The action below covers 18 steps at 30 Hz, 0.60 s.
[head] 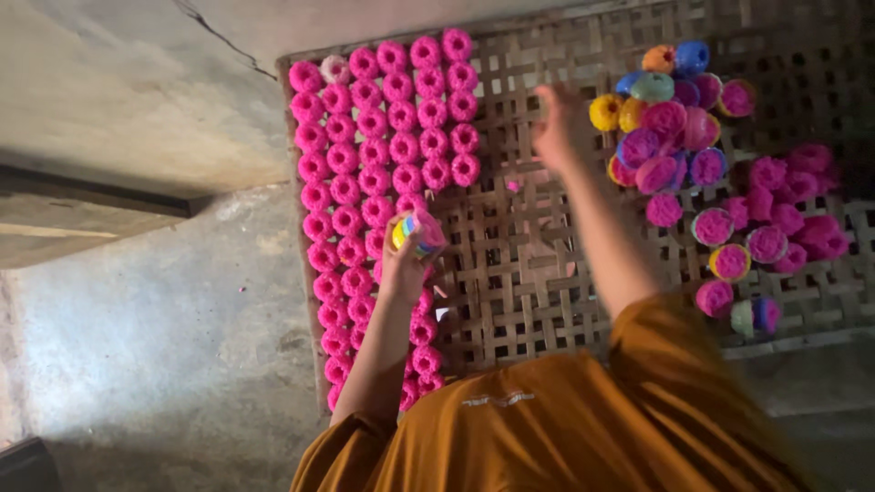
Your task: The person repeatedly picks up pink ring-shaped items and colorful plastic molds from a woven tray, places the rings into the molds, and sets the assembled units aside. The person also moves loose rings and molds around the tray to continue the assembly process.
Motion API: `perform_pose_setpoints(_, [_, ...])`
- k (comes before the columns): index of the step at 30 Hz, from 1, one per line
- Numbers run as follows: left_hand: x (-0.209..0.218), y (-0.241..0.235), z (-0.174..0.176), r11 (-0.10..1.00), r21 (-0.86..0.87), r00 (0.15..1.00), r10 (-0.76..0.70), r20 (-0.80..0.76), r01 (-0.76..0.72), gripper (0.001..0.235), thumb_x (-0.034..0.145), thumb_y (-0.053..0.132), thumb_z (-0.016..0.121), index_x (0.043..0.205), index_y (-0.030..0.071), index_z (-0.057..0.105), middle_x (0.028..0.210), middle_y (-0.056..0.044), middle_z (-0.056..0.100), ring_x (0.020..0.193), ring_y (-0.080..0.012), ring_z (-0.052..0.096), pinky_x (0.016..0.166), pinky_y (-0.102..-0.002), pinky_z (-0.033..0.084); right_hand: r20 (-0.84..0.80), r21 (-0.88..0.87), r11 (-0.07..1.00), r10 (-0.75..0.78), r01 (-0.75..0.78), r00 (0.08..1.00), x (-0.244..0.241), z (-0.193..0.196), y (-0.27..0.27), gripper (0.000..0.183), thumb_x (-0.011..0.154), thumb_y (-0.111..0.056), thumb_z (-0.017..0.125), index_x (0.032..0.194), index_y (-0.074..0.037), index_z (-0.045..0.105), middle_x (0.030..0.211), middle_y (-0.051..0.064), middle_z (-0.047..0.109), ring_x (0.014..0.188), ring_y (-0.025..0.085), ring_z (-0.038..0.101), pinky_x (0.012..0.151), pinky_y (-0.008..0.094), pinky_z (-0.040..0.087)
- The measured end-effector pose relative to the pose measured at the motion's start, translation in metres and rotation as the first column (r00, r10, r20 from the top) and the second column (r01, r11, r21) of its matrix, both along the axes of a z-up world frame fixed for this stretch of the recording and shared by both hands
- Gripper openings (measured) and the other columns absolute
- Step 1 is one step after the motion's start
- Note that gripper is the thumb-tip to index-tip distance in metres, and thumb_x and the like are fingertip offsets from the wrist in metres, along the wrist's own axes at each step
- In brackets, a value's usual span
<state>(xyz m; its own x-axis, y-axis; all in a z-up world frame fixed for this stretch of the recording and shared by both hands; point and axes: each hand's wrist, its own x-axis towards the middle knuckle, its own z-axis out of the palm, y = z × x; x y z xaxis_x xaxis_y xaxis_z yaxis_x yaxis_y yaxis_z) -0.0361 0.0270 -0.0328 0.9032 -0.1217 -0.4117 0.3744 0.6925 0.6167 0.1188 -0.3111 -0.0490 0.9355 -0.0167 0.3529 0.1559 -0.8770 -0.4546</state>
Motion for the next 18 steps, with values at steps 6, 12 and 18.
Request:
perform_pose_setpoints(6, [-0.019,-0.033,-0.027,0.982,-0.155,0.986,-0.129,-0.106,0.112,0.081,0.079,0.027,0.084,0.148,0.018,0.044,0.140,-0.021,0.049,0.125,-0.0395,0.057,0.097,-0.048,0.060,-0.237,-0.580,0.801,0.009,-0.149,0.972,-0.014,0.059,-0.084,0.053,0.072,-0.016,0.085,0.121,-0.012,0.067,0.125,0.015,0.063,0.122,0.036,0.060,0.115,0.054,0.038])
perform_pose_setpoints(12, [-0.046,-0.088,-0.036,0.848,-0.517,0.985,-0.165,-0.047,0.117,0.064,0.098,0.035,0.068,0.152,0.011,0.042,0.150,-0.016,0.048,0.139,-0.0345,0.051,0.116,-0.050,0.048,-0.019,0.700,0.605,0.547,-0.380,0.837,-0.136,0.120,0.001,0.054,0.088,-0.024,0.080,0.133,-0.009,0.054,0.125,0.005,0.061,0.124,0.024,0.060,0.110,0.041,0.052])
perform_pose_setpoints(18, [-0.094,-0.099,0.002,0.801,-0.522,0.956,-0.227,0.188,0.293,0.068,0.105,0.047,0.059,0.159,0.011,0.040,0.154,-0.016,0.048,0.139,-0.0320,0.051,0.115,-0.047,0.047,0.177,0.729,0.460,0.590,-0.508,0.788,-0.250,0.143,0.067,0.054,0.092,-0.021,0.083,0.134,-0.007,0.053,0.140,0.013,0.050,0.142,0.029,0.053,0.117,0.046,0.048])
